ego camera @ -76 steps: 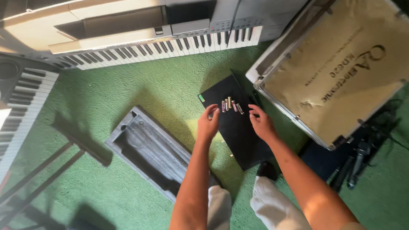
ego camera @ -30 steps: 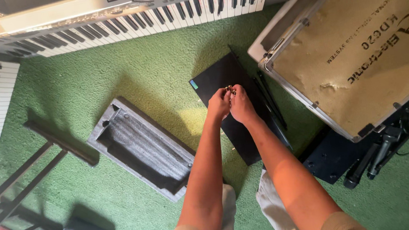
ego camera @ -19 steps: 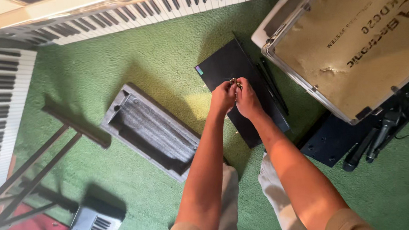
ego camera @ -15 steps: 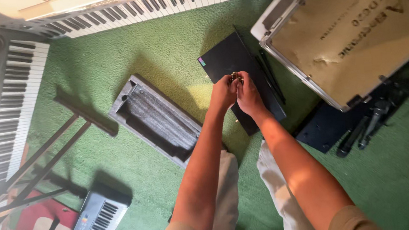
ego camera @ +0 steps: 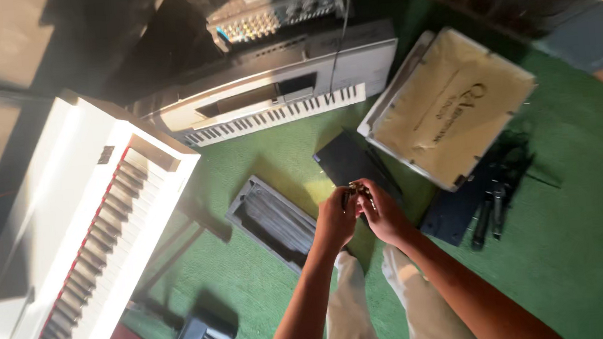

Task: The person picks up several black rods and antenna-like components from the floor and table, handling them one at a time to arrange them into the foam inserts of an open equipment case.

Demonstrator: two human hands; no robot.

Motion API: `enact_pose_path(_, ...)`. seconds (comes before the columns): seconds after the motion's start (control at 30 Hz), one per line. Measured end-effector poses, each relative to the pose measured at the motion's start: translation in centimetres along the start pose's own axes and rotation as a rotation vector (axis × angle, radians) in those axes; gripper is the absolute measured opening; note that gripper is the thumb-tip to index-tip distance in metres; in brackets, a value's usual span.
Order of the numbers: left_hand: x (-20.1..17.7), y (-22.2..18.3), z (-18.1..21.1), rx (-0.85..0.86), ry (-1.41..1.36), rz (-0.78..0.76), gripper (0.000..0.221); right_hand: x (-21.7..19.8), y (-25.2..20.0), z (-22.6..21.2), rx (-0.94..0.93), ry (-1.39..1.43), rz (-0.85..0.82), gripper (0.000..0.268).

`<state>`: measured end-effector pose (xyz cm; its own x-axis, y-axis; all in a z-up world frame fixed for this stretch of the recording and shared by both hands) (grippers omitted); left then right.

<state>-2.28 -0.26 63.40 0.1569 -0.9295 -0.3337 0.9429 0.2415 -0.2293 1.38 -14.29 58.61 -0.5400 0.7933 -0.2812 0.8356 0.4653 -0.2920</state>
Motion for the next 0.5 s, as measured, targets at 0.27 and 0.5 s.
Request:
enact_pose_path(0.27,-1.6,-9.4,13.5,0.177,0.024,0.052,0.022,-5.0,-10.9,-15.1,0.209,0.055,-0.002,0.038)
enact_pose_path(0.5,-4.0,-13.1,20.5,0.477,0.120,0.053,0.014,-8.9,-16.0,-24.5,-0.185,0.059,0.049,0.032)
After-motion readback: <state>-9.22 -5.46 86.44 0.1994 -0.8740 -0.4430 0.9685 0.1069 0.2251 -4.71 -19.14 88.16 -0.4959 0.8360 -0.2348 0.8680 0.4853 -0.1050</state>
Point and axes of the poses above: each hand's wrist, its own y-axis towards the middle knuckle, its own x-axis out of the palm, z = x × y, the point moved 3 cm from there along y, towards the middle knuckle, and after that the axes turned 8 degrees about x, right-handed, at the moved point
